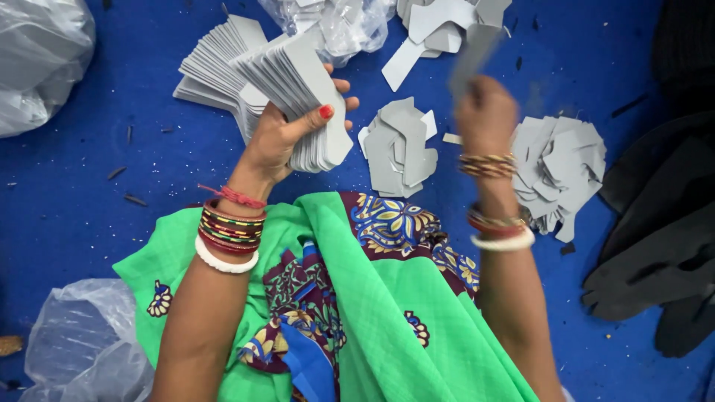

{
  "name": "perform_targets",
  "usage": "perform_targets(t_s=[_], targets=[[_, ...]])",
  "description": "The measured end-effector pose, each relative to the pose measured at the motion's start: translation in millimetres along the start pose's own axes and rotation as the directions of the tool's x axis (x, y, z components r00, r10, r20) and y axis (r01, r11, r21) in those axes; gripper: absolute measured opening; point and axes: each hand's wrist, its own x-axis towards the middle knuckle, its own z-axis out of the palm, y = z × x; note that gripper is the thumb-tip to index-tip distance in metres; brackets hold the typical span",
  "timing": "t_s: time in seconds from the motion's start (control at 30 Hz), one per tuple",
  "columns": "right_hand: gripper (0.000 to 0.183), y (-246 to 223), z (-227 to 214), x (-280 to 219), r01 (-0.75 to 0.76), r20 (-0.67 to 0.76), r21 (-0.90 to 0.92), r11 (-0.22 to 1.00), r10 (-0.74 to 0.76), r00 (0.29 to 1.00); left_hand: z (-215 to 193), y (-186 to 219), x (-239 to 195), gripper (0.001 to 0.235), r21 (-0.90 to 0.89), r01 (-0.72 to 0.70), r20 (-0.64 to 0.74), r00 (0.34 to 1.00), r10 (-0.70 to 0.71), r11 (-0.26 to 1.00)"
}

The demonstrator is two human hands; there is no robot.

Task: The person sorts and stacks white shoe components on the floor.

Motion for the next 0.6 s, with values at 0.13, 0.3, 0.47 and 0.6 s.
perform_targets(t_s=[0.13, 0.3, 0.47, 0.6], targets=[[0.025, 88, -82, -39, -0.180, -0.016, 0.349, 0.920, 0.198, 0.980, 0, 1, 1, 0.058, 0.026, -0.022, 0.000, 1.000, 0.022, 0.999], [0.046, 111, -121, -84, -0.078, -0.306, -0.435, 0.897, -0.066, 0.950, 2, -6, 9, 0.058, 0.016, -0.008, 0.000, 1.000, 0.008, 1.000], [0.038, -15, -41, -62, -0.126, 0.058, 0.117, 0.985, 0.119, 0.991, 3, -10, 9, 0.057, 0.062, 0.019, -0.007, 1.000, -0.019, 0.998], [0.056, -67, 5, -53, 0.210, 0.121, 0.007, 0.978, -0.209, 0.970, -3, -9, 0, 0.056, 0.114, 0.016, -0.032, 0.999, -0.012, 0.993]])
